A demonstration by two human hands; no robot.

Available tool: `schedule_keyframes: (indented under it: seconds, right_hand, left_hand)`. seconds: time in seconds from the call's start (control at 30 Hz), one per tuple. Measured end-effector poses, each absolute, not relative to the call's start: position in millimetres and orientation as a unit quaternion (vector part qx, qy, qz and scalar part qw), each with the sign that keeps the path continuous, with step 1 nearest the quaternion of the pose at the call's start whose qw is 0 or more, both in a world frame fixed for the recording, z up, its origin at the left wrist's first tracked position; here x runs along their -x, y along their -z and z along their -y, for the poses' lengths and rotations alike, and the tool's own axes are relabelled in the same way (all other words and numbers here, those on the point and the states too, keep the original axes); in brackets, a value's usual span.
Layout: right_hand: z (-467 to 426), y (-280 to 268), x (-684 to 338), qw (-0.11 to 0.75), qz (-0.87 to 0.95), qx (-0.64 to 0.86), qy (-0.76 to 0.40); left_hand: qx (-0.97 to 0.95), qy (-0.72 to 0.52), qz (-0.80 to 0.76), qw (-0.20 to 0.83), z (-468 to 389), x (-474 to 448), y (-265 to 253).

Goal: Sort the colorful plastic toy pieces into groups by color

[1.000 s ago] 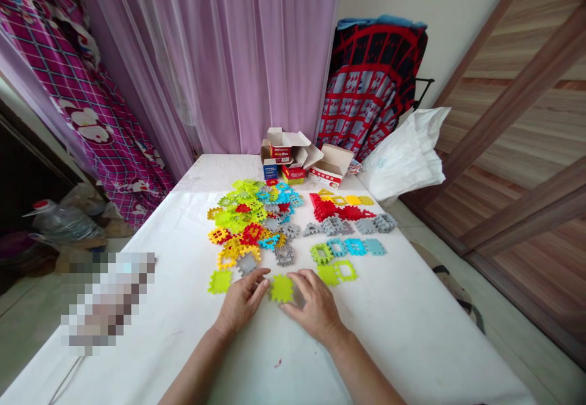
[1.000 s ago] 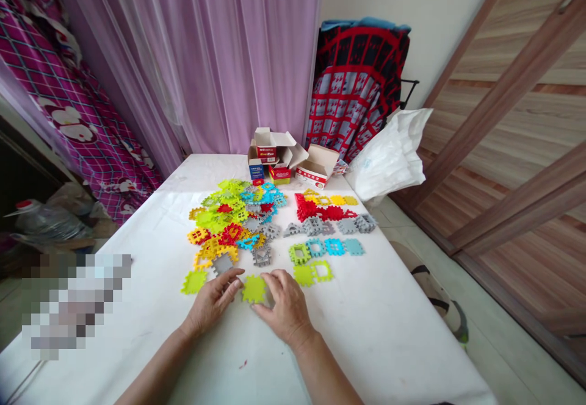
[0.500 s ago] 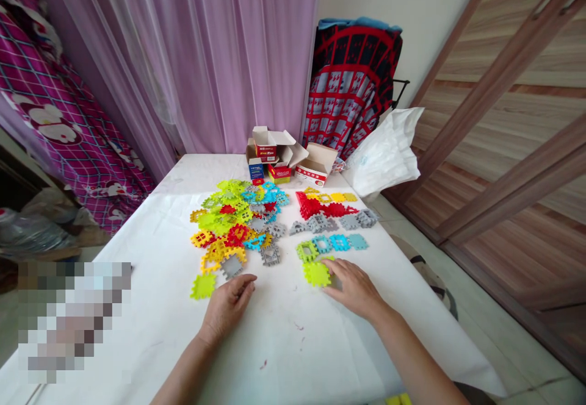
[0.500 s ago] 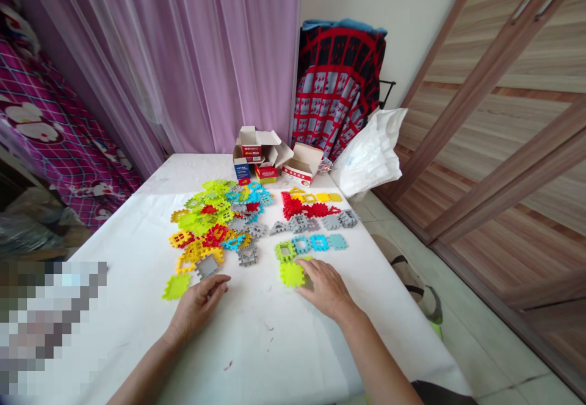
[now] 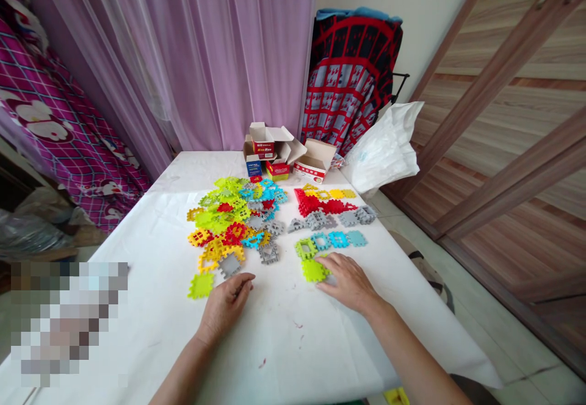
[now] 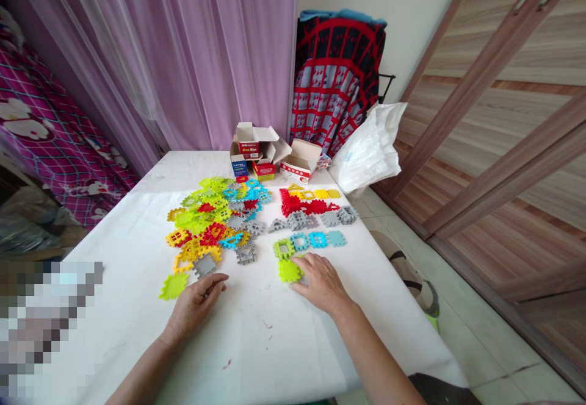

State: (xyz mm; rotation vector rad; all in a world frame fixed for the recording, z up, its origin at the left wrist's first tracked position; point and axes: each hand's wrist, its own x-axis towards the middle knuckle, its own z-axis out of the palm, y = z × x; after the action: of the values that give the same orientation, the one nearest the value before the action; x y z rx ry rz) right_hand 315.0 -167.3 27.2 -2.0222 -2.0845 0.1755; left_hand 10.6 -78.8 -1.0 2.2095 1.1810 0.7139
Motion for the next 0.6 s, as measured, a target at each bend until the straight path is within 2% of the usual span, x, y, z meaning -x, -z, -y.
schedule_keyframes:
  seconds: [0.3,0.6]
  right_hand:
    - [145,-42,-306,0.057,0.741,0.667,-0.05]
    - [140,-41,-308,0.049,0.75,0.656,-0.069]
  left_hand:
    - [-0.817,-0.264,-0.437,0.268,78,-11,1]
    - [-0.818,-0.265,-0.435,0.267,78,-11,1]
